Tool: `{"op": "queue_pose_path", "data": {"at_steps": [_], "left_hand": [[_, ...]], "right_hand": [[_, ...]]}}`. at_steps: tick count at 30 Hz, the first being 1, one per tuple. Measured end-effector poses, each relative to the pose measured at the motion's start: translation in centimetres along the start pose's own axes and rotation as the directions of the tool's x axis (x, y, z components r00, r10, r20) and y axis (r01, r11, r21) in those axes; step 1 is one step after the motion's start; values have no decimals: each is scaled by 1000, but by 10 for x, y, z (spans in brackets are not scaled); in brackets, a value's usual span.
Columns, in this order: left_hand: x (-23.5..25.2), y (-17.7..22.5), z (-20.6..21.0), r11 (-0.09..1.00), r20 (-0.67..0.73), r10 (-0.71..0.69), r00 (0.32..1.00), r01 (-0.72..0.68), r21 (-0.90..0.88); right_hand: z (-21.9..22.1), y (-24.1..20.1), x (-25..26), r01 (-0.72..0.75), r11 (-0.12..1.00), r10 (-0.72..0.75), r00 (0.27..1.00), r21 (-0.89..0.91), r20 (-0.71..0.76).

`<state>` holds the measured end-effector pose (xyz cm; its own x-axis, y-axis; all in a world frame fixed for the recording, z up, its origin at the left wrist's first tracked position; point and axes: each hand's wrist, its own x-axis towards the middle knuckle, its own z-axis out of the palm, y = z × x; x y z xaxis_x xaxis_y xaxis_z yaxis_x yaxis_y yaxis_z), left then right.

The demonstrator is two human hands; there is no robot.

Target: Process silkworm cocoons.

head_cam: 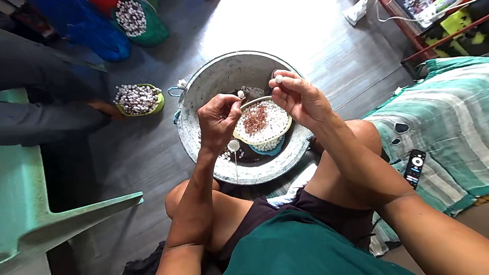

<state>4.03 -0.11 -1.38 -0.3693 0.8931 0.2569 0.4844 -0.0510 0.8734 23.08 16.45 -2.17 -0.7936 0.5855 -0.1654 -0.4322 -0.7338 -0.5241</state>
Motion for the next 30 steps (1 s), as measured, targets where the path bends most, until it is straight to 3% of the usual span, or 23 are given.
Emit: {"op": "queue_pose_path", "data": {"at_steps": [7, 12, 30], "left_hand": [[3, -5, 2, 1000, 2, -22, 1000, 22, -17], [18, -9, 6, 998, -60, 40, 997, -43, -41], [16, -7, 4, 995, -50, 88, 995, -85, 50]], "right_hand": [[-8, 0, 6, -20, 1000, 19, 999, 23, 47], [-11, 1, 8, 12, 999, -8, 996, -39, 94], [-5, 17, 9, -60, 987, 58, 998, -150, -15]]}}
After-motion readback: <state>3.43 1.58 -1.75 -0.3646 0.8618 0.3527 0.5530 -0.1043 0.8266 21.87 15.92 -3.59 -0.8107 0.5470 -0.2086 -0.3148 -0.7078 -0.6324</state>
